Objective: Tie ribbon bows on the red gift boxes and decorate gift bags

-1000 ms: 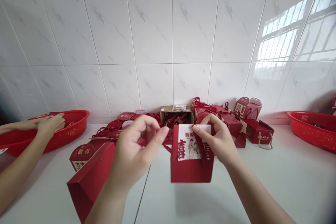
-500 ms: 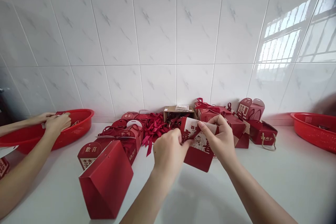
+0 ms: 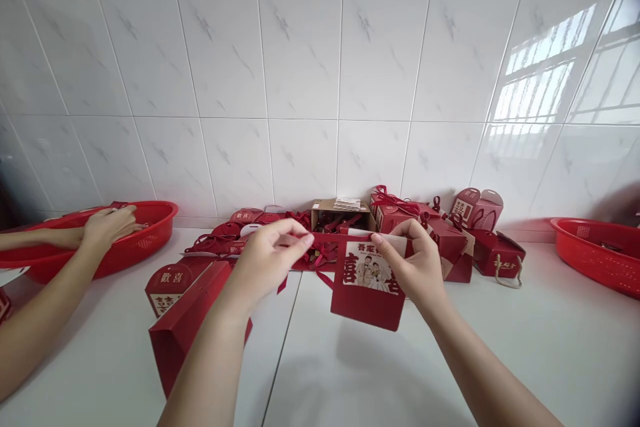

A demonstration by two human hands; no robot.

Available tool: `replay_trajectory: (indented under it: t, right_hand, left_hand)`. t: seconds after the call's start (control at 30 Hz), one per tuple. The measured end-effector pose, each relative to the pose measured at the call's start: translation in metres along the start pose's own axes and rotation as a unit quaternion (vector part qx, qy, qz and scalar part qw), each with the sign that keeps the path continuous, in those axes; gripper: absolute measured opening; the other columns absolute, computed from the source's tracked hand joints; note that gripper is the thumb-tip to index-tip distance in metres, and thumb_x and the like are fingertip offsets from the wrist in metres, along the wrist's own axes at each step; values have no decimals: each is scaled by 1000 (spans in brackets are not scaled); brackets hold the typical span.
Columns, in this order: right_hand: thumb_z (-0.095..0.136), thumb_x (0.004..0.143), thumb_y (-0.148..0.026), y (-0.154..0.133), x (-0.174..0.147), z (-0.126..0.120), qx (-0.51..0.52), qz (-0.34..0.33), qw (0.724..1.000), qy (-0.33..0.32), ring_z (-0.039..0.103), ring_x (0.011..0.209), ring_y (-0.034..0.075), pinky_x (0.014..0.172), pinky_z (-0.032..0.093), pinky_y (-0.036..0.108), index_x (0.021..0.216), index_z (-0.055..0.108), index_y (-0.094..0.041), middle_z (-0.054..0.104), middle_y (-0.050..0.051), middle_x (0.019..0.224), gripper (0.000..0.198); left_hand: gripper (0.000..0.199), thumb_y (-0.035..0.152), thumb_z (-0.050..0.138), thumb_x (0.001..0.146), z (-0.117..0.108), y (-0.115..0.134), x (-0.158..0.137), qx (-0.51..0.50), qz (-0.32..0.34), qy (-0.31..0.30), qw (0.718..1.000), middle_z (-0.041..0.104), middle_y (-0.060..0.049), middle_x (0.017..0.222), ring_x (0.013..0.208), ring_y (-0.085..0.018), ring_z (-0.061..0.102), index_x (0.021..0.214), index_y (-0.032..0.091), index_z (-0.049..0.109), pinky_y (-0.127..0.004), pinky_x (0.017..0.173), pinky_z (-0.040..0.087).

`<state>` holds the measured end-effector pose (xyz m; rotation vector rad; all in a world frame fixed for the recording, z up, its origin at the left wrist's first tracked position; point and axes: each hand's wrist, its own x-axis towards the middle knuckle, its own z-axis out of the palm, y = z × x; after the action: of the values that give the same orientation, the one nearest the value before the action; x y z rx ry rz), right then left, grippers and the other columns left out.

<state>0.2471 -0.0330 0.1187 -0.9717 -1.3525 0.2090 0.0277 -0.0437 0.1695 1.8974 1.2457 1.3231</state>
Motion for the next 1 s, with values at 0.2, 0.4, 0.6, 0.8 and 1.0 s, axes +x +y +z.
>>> replay_trajectory:
  t: [0.2,0.4,0.6,0.8,1.0]
  right_hand:
    - [66,83,-32,-19,-31,13,67,-96,974,-195,41,53,11,46,33,24,76,44,-22,48,-3,64,25]
    - [65,83,-18,-33,-43,8,121,-271,927,-228,47,60,14,51,38,27,85,45,-23,50,-1,70,20]
    - [60,85,-13,-41,-34,-9,107,-389,889,-215,48,63,16,58,43,33,89,48,-21,47,0,69,16]
    - [65,82,-11,-39,-24,-23,82,-392,897,-189,49,67,17,58,44,33,90,49,-22,49,1,71,21]
    - [66,80,-8,-38,-19,-30,68,-387,903,-175,49,67,17,58,46,34,91,50,-22,50,1,71,24]
  left_hand:
    - [15,34,64,85,1,15,-13,-146,92,164,971,64,1,75,70,-12,60,79,20,61,-23,65,50]
    - [14,25,69,83,4,33,-30,-96,161,172,967,64,6,62,53,-10,61,92,24,58,-19,49,46]
    - [5,18,69,82,0,32,-35,-72,193,35,978,74,2,76,69,-11,70,82,23,72,-18,63,56]
    - [28,15,57,90,-1,33,-36,-35,190,-131,972,74,0,101,94,-12,69,111,28,69,-20,82,56]
    - [28,3,62,77,17,46,-45,86,212,-41,973,69,-1,91,82,-12,66,85,25,76,-17,68,53]
